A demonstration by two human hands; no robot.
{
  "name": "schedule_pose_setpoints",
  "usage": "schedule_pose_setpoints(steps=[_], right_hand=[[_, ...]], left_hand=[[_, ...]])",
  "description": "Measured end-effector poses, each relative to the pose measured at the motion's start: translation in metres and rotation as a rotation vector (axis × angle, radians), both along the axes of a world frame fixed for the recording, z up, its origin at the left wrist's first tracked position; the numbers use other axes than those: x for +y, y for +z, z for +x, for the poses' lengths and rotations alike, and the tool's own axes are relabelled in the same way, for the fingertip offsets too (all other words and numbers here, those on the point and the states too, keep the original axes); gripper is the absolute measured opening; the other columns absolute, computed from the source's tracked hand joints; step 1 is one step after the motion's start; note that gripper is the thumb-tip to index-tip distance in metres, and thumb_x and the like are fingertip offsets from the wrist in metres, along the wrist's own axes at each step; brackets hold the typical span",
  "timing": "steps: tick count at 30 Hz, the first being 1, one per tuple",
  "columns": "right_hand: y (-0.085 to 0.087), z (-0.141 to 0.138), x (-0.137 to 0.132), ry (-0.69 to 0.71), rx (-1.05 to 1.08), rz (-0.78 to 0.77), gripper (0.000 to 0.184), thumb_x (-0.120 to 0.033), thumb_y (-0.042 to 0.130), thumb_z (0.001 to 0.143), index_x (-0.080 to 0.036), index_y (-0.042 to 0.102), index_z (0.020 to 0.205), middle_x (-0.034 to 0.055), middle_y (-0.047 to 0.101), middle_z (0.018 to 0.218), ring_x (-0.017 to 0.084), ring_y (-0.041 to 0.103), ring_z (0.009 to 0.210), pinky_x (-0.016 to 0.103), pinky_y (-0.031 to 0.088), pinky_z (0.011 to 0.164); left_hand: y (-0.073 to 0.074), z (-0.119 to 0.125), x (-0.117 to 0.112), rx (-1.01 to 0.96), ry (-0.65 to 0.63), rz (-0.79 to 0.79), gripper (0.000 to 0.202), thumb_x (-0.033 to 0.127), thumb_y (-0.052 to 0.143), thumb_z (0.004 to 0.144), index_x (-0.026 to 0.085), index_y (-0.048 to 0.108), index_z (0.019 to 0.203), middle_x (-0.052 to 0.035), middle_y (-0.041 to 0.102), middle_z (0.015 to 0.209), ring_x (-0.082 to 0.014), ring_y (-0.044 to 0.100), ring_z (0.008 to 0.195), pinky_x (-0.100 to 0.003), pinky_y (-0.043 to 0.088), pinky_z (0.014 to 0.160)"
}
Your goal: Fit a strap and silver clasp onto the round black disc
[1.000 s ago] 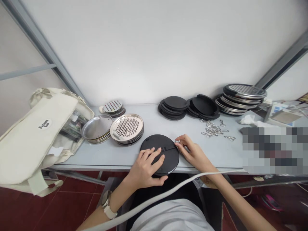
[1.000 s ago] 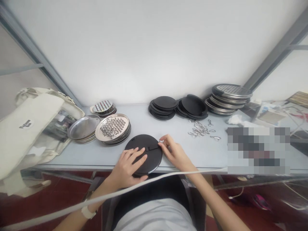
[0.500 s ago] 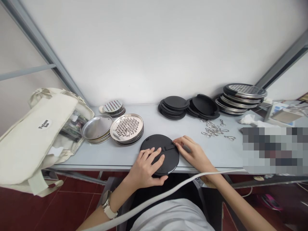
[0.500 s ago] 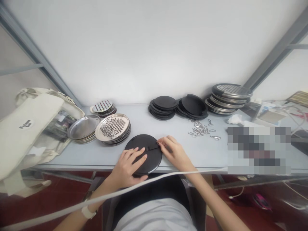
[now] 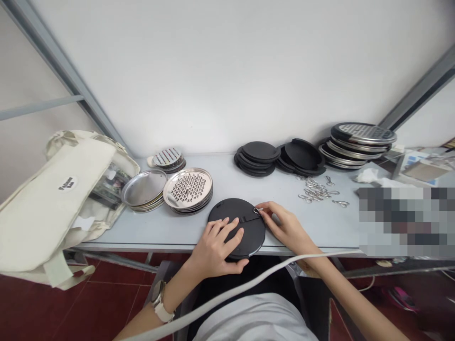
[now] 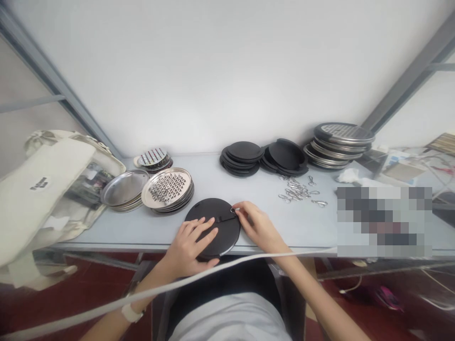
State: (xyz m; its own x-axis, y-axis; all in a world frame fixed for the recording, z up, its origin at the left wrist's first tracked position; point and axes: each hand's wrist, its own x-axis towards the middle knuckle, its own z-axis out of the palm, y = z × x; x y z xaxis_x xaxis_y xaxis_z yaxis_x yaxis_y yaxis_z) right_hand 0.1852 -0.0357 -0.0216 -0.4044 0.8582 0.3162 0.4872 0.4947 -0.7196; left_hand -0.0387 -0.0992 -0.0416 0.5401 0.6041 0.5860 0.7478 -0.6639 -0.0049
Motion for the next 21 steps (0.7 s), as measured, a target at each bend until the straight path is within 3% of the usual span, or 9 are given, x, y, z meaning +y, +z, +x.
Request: schedule_pose_setpoints(steps=[9, 21], right_hand=[[0.0034, 0.0002, -0.0030, 0.036, -0.047, -0.053, 0.019, -0.027, 0.039, 0.092, -0.020, 0.052, 0.105, 0.0004, 0.056, 0.074, 0.014, 0.053, 0.063, 0.026, 0.043, 0.061], [-0.0027, 0.0046, 0.0026, 0.080, 0.058, -0.157, 0.013, -0.029, 0.047, 0.088, -0.021, 0.047, 0.098, -0.0035, 0.047, 0.068, 0.012, 0.046, 0.060, 0.024, 0.042, 0.060]], left_hand=[[-0.0005, -0.0001, 0.0002, -0.004, 0.002, 0.008, 0.050, 0.048, 0.056, 0.078, 0.015, 0.060, 0.116, -0.0129, 0.056, 0.128, -0.0304, 0.051, 0.114, -0.042, 0.040, 0.091], [-0.0002, -0.0003, 0.0001, 0.006, -0.007, 0.015, 0.051, 0.047, 0.057, 0.077, 0.016, 0.060, 0.116, -0.0135, 0.056, 0.127, -0.0302, 0.051, 0.114, -0.042, 0.041, 0.091]])
